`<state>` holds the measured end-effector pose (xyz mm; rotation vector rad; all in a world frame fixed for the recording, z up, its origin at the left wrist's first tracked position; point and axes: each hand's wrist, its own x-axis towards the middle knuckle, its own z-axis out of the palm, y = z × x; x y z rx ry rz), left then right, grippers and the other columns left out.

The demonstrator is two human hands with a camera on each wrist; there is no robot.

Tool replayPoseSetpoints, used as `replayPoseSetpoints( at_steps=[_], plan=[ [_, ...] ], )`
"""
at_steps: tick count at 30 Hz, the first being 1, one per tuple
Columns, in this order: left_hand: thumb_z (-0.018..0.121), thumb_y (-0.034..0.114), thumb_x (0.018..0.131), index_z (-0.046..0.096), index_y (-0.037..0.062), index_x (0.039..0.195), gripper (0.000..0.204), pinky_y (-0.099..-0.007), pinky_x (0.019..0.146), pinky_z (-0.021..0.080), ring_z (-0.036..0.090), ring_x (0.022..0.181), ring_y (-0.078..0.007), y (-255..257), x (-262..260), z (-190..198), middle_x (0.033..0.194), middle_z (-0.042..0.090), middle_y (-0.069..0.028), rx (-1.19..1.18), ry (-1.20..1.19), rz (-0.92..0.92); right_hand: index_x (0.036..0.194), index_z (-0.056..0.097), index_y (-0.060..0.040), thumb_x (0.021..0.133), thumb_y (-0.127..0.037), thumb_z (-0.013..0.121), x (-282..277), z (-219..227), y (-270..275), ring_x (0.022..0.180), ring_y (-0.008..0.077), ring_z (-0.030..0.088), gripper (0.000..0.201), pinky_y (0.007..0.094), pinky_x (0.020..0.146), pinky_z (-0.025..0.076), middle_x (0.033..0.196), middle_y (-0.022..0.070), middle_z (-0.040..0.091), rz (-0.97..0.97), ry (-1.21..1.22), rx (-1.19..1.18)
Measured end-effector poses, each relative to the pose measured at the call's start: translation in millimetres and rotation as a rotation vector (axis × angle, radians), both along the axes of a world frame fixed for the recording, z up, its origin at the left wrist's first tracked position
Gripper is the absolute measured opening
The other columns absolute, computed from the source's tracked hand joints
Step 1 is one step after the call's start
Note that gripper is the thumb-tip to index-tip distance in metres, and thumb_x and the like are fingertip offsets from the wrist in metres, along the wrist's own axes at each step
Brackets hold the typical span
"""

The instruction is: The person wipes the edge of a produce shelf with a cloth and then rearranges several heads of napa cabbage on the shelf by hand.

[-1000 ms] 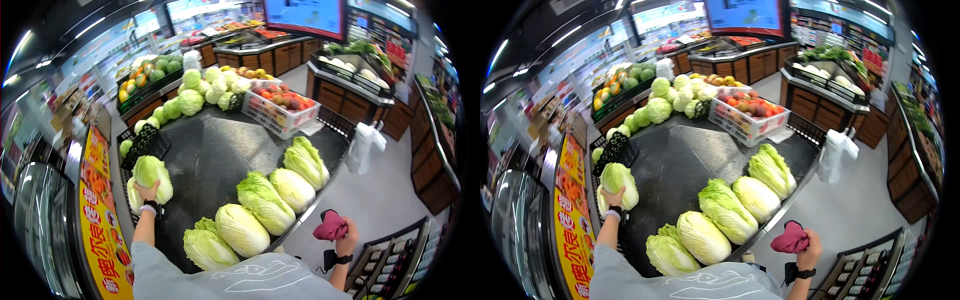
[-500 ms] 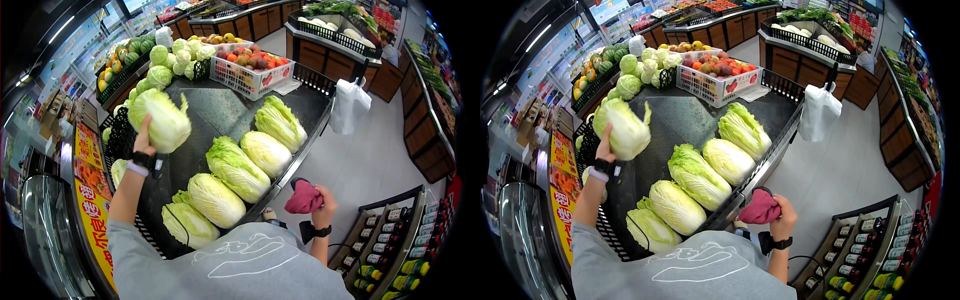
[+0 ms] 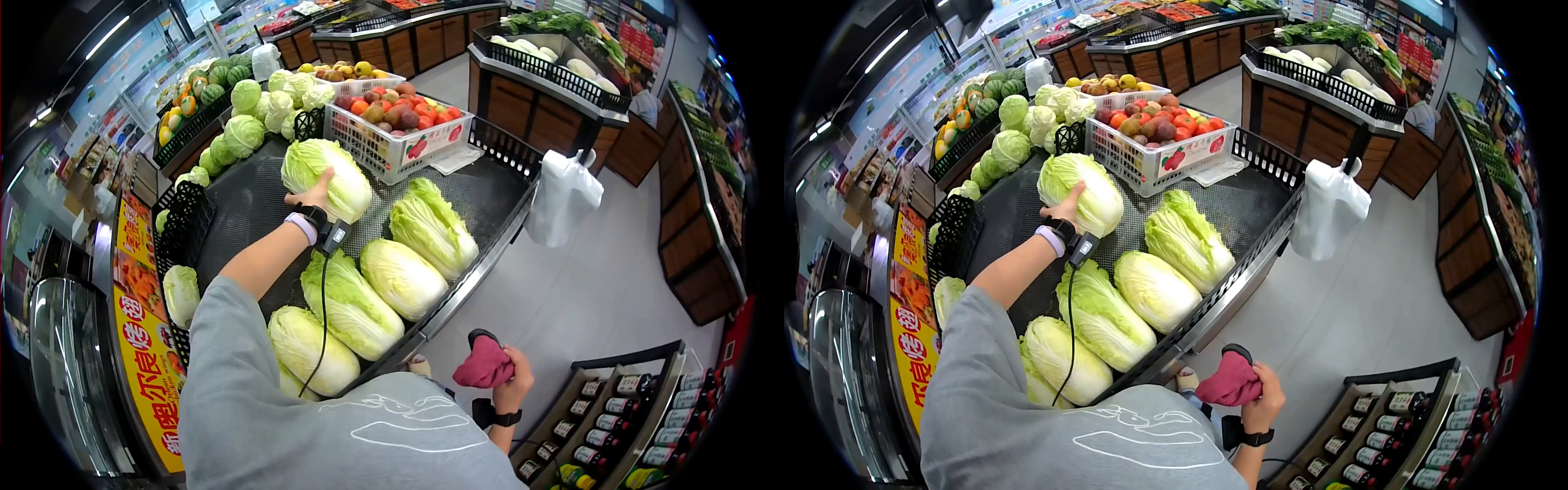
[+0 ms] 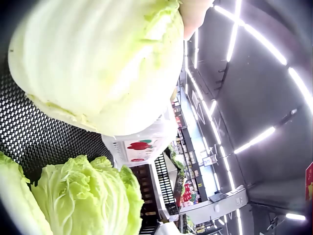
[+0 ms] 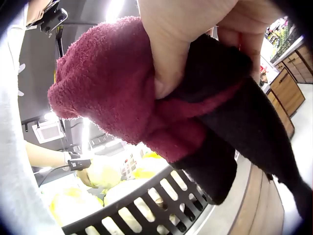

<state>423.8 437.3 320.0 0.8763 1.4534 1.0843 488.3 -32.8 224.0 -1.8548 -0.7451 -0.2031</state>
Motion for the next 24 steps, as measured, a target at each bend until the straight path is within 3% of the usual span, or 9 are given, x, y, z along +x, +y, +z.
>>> replayPoseSetpoints(
  at_steps=[1,2,3,6,9,11,14,17,24],
  plan=[
    [0.088,0.038,0.045,0.002,0.0022,0.134,0.129,-0.0557,0.09,0.041,0.041,0.116,-0.0361,2.1,4.2,-8.8,0.133,0.029,-0.0217,0.038,0.069,0.005,0.092,0.061,-0.0013,0.071,0.007,0.053,3.2,-4.3,-1.9,0.086,0.0292,0.063,0.023,0.034,0.075,0.049,0.094,0.0156,0.065,0.007,-0.001,-0.002],
    [0.088,0.038,0.046,0.003,0.0004,0.134,0.128,-0.0493,0.093,0.041,0.04,0.117,-0.0339,1.8,8.4,-19.5,0.13,0.032,-0.0222,0.088,0.097,-0.013,0.092,0.061,-0.0013,0.071,0.007,0.053,6.1,-9.0,-3.3,0.086,0.0287,0.063,0.023,0.0339,0.075,0.049,0.094,0.0154,0.065,-0.015,0.011,-0.014],
    [0.088,0.038,0.046,0.003,0.0004,0.134,0.128,-0.0493,0.093,0.041,0.04,0.117,-0.0339,0.9,12.2,-25.4,0.13,0.032,-0.0222,0.085,0.098,-0.007,0.092,0.061,-0.0013,0.071,0.007,0.054,9.1,-12.0,-3.4,0.087,0.0283,0.063,0.023,0.0337,0.076,0.048,0.094,0.0152,0.065,-0.037,0.025,-0.027],
    [0.087,0.039,0.049,0.004,-0.0027,0.132,0.124,-0.0384,0.096,0.039,0.042,0.116,-0.0317,-6.0,19.8,-35.3,0.128,0.034,-0.0245,0.053,0.337,-0.077,0.092,0.061,-0.0011,0.071,0.006,0.055,9.4,-13.6,1.7,0.087,0.0278,0.063,0.023,0.0337,0.077,0.048,0.094,0.0152,0.065,-0.068,0.068,-0.029],
    [0.086,0.039,0.05,0.003,-0.0024,0.132,0.124,-0.037,0.097,0.037,0.043,0.115,-0.0323,-21.4,24.3,-35.7,0.128,0.034,-0.0264,-0.03,0.359,-0.155,0.092,0.061,-0.0008,0.071,0.006,0.056,9.5,-17.5,6.4,0.087,0.0273,0.062,0.023,0.0338,0.077,0.048,0.094,0.0152,0.065,-0.033,0.08,-0.024],
    [0.085,0.043,0.051,0.002,-0.0016,0.133,0.125,-0.0368,0.098,0.036,0.043,0.116,-0.033,-14.5,26.5,-61.4,0.127,0.033,-0.0284,-0.017,0.503,-0.157,0.092,0.061,-0.0007,0.07,0.006,0.056,9.4,-18.8,10.0,0.086,0.0275,0.063,0.023,0.0335,0.077,0.048,0.094,0.0153,0.065,-0.007,0.093,-0.04],
    [0.084,0.044,0.051,0.004,-0.0015,0.133,0.123,-0.0379,0.098,0.036,0.043,0.115,-0.0341,-39.9,30.5,-27.7,0.127,0.033,-0.0289,-0.079,0.483,-0.187,0.091,0.061,-0.0022,0.067,0.007,0.058,9.1,-21.4,13.2,0.085,0.0287,0.063,0.026,0.0333,0.072,0.05,0.094,0.0145,0.065,0.033,0.086,-0.051],
    [0.083,0.044,0.053,0.005,-0.001,0.132,0.12,-0.0379,0.097,0.037,0.044,0.114,-0.0346,-28.8,33.2,-43.3,0.125,0.035,-0.0299,-0.051,0.484,-0.159,0.091,0.061,-0.0022,0.067,0.007,0.058,10.9,-21.3,17.6,0.085,0.0291,0.063,0.026,0.0335,0.071,0.05,0.093,0.0147,0.065,0.069,0.067,-0.042],
    [0.083,0.043,0.054,0.007,0.0029,0.132,0.116,-0.0397,0.095,0.04,0.048,0.11,-0.0371,-44.4,42.4,-33.3,0.123,0.038,-0.0299,-0.09,0.523,-0.094,0.09,0.061,-0.002,0.067,0.006,0.059,18.4,-16.0,17.3,0.084,0.0308,0.064,0.025,0.0341,0.07,0.051,0.092,0.0154,0.065,0.105,0.005,-0.079]
  ],
)
